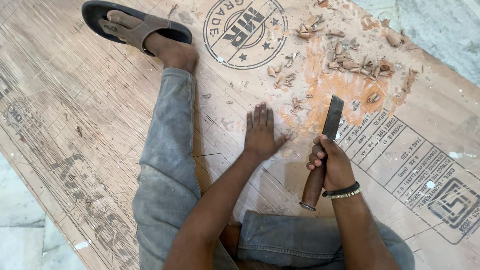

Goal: The person sits on the floor and uses a chisel to scrape a large sheet of plywood, removing surface material and creating wood shavings. The person occasionally pauses to wipe the surface with their hand.

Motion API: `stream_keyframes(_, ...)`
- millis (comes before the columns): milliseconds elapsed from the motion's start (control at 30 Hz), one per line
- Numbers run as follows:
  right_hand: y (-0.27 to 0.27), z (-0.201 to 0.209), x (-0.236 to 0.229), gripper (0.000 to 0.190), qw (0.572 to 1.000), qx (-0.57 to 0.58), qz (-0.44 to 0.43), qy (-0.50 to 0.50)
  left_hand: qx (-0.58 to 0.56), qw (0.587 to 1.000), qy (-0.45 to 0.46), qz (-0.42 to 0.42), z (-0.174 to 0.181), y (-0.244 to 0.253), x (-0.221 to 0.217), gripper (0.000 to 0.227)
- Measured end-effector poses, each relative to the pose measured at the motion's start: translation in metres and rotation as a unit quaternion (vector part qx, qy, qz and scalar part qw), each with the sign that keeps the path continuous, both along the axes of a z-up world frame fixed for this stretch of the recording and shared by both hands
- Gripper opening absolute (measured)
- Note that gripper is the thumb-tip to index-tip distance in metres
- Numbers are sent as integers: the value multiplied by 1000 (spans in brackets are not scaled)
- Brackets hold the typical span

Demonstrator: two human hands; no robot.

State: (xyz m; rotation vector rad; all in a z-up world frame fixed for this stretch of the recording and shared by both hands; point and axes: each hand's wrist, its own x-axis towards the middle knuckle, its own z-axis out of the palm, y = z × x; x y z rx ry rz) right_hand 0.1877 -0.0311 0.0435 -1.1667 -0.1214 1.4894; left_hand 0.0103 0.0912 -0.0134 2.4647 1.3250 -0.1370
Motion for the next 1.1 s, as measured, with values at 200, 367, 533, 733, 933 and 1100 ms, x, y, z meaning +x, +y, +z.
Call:
stream_keyframes(200, 3, -2, 0, 24, 1000, -2, -6, 2, -6, 1000, 3, -21, 0, 10, 19, 101)
stream_keyframes(367, 2, 0, 3, 23, 1000, -11, -12, 4, -17, 999, 32, -31, -11, 18, 60, 110)
stream_keyframes(533, 2, 7, 17, 23, 999, 2, -35, 12, -31, 980, -92, -175, -14, 4, 72, 106)
stream_keyframes(733, -1, 12, 25, 22, 998, 14, -52, 32, -15, 996, 20, -82, 6, 22, 51, 94)
stream_keyframes(933, -1, 10, 25, 21, 997, 18, -59, 43, -1, 983, 44, -180, 4, 22, 70, 85)
stream_keyframes(1100, -3, 10, 26, 21, 997, 22, -66, 44, 36, 990, -15, -139, -10, 28, 71, 89)
